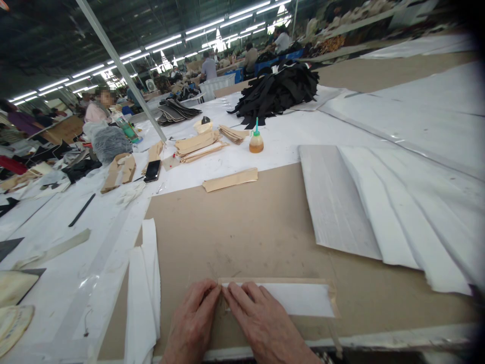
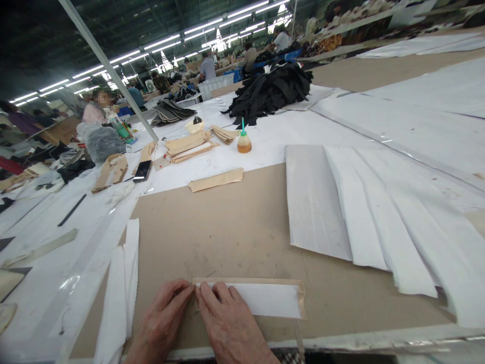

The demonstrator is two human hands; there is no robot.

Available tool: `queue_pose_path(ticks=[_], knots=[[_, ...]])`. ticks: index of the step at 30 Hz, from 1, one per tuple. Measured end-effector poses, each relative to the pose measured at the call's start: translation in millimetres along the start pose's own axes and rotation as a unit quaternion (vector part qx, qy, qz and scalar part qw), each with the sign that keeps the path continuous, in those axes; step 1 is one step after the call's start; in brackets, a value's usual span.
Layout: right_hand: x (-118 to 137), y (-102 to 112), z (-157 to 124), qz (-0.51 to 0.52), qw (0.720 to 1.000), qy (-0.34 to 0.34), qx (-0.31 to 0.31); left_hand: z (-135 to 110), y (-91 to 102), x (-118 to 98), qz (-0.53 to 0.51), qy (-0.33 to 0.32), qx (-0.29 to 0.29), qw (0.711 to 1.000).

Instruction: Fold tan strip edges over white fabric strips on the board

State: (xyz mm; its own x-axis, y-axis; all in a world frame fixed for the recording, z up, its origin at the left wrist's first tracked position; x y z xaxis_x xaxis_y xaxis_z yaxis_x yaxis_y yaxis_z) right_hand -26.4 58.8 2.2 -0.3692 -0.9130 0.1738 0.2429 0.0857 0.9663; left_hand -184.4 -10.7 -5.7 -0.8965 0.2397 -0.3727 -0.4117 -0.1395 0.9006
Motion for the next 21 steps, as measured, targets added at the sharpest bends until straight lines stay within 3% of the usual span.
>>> queue_pose_path(ticks=[21], knots=[[1.0,1.9,-1.5,0.000,1.000,0.003,-0.009,3.2,-0.5,-1.4,0.024,-0.005,-0.006,1.000]])
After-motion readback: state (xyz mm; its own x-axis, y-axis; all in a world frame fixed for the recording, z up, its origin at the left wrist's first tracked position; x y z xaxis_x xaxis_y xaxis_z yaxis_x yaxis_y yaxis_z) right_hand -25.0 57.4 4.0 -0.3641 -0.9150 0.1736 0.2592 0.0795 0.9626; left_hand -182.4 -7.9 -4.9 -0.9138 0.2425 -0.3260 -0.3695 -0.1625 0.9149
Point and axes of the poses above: each hand's wrist, its own z-axis towards the middle knuckle, its own y-axis out of the back of the hand, x = y × z, the point moved 4 cm from there along z, towards the middle knuckle, and after that the axes turned 10 degrees about x, right-handed, at the moved point
